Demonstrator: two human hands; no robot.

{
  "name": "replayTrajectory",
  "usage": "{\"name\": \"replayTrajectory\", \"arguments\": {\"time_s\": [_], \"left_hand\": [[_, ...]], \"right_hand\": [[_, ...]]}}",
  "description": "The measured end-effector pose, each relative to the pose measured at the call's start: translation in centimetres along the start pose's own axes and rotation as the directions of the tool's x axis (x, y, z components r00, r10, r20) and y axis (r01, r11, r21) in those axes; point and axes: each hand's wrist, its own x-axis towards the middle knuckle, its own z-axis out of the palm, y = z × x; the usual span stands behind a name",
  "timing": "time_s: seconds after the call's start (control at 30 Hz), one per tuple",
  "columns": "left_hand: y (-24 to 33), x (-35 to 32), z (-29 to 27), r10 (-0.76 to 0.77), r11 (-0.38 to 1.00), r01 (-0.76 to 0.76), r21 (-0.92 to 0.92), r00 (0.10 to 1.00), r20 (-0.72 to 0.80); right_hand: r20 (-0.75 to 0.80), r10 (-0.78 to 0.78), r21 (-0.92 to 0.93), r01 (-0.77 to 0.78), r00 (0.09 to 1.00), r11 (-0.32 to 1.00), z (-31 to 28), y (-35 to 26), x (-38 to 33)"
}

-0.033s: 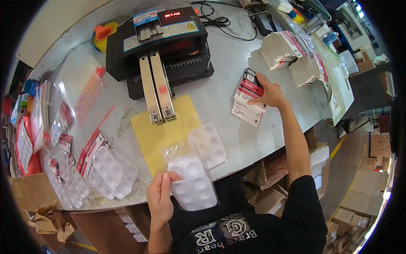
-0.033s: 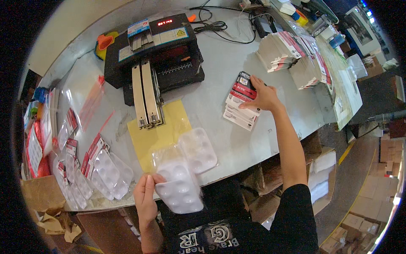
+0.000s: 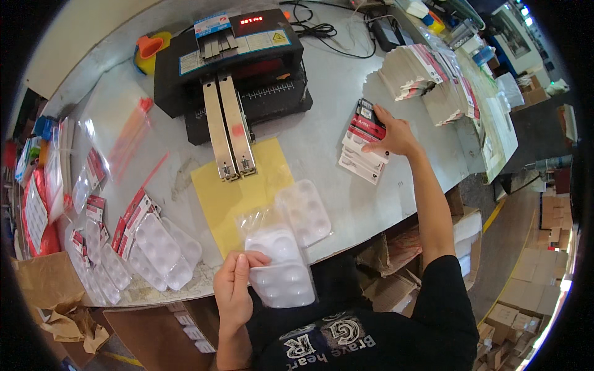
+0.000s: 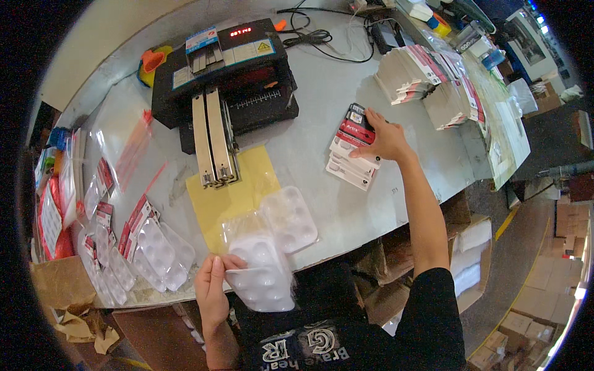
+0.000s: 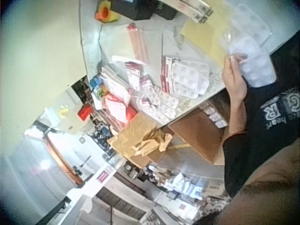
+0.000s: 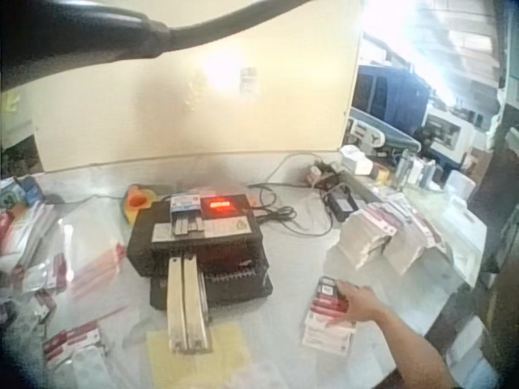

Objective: The person places plastic mixing palettes into clear plastic bags, inserts product labels, and seals them using a heat sealer. The person stacks the sealed packages and places them into a cardboard box.

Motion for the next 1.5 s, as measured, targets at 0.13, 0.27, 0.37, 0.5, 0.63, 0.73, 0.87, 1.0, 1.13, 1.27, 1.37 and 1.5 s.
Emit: {"name": "replayTrajectory", "arguments": {"time_s": [0.13, 0.27, 0.37, 0.5, 0.63, 0.73, 0.87, 1.0, 1.13, 1.27, 1.37, 1.5], "left_hand": [[1.0, -0.5, 0.0, -0.11, 0.976, 0.117, -0.185, 0.993, 0.05], [1.5, -0.6, 0.1, -0.153, 0.948, 0.164, -0.273, 0.986, 0.059], [1.6, -0.6, 0.1, -0.22, 0.902, 0.214, -0.376, 0.975, 0.027], [1.8, -0.6, -0.2, -0.238, 0.942, 0.232, -0.244, 0.971, 0.007], [2.1, -0.9, -0.4, -0.078, 0.981, 0.086, -0.172, 0.996, 0.053], [2.1, -1.4, -0.7, -0.057, 0.998, 0.058, -0.025, 0.998, 0.036], [1.7, -1.7, -0.9, 0.026, 0.999, -0.027, -0.046, 0.999, -0.039], [1.4, -1.6, -1.1, 0.014, 1.0, -0.015, -0.012, 0.999, -0.052], [1.4, -1.6, -1.0, 0.019, 0.999, -0.016, 0.052, 0.998, -0.055], [1.3, -1.6, -0.9, 0.091, 0.982, -0.078, 0.174, 0.993, -0.071], [1.0, -1.4, -0.9, 0.176, 0.975, -0.135, 0.174, 0.953, -0.246], [0.3, -1.0, -0.9, 0.141, 0.987, -0.099, 0.127, 0.912, -0.386]], "right_hand": [[-0.065, -0.011, 0.014, 0.012, 0.998, 1.0, -0.5, -0.2, -0.4], [-0.118, -0.019, -0.002, 0.019, 0.993, 1.0, 0.0, -0.5, -0.9], [-0.175, 0.04, -0.017, -0.044, 0.984, 0.999, -0.9, -3.2, -2.0], [-0.404, 0.049, 0.065, -0.025, 0.914, 0.998, -4.7, -12.1, -5.6], [-0.029, -0.127, 0.732, 0.108, 0.991, 0.673, -8.5, -21.0, -11.2], [0.008, -0.517, 0.513, 0.441, 0.856, 0.737, -7.3, -24.9, -11.1], [0.141, -0.468, 0.628, 0.286, 0.873, 0.724, -6.4, -26.1, -10.5], [0.2, -0.534, 0.658, 0.292, 0.821, 0.694, -6.4, -26.4, -10.1], [0.181, -0.609, 0.625, 0.388, 0.772, 0.677, -6.6, -26.1, -9.6], [0.181, -0.568, 0.653, 0.334, 0.803, 0.68, -6.3, -24.8, -9.6], [0.172, -0.38, 0.725, 0.144, 0.909, 0.673, -5.7, -23.5, -9.8], [0.478, -0.293, 0.817, -0.297, 0.828, 0.494, -4.7, -22.4, -11.1]]}}
